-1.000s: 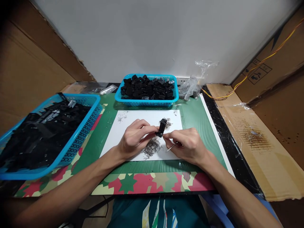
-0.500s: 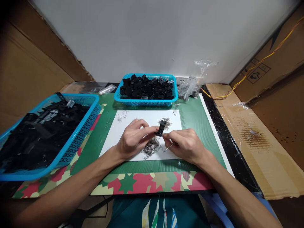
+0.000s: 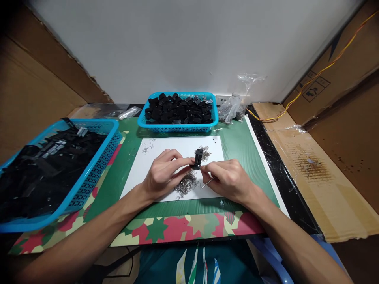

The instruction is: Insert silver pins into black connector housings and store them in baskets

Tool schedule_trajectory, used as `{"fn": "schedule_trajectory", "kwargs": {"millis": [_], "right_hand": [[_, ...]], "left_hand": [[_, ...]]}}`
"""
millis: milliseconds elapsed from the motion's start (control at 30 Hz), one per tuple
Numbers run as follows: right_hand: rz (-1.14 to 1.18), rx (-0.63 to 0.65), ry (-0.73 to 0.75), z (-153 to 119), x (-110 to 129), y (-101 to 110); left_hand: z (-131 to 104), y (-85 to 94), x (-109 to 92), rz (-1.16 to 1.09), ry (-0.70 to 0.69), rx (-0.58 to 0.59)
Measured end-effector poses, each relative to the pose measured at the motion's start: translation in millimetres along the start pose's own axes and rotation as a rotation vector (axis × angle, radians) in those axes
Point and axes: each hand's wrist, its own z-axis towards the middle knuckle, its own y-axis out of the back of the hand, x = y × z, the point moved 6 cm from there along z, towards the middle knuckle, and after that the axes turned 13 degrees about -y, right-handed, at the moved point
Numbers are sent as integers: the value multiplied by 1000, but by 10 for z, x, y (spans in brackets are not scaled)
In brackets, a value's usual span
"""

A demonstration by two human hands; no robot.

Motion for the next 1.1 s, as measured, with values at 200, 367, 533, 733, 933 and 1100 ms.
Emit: {"fn": "schedule_trajectory", "kwargs": {"millis": [200,367,533,733,933,1100], "right_hand": [[-11,-8,2,-4,-13,-7],[-4,-2,3,-9,-18,-14],[7,2,7,-7,-15,-4],[-2,34,7,-22,-36,-28],[-25,54,26,-38,-54,-50],[-19,98,37,-55,-69,-63]], "left_hand": [[-26,-19,8,-14,9,16],[-35,-26,18,-45,23,4],[-26,-24,19,-58,23,1],[-36,-34,26,-73,15,17],[-44,-51,44,-74,10,50],[-28,-44,47,-71,-6,54]]}}
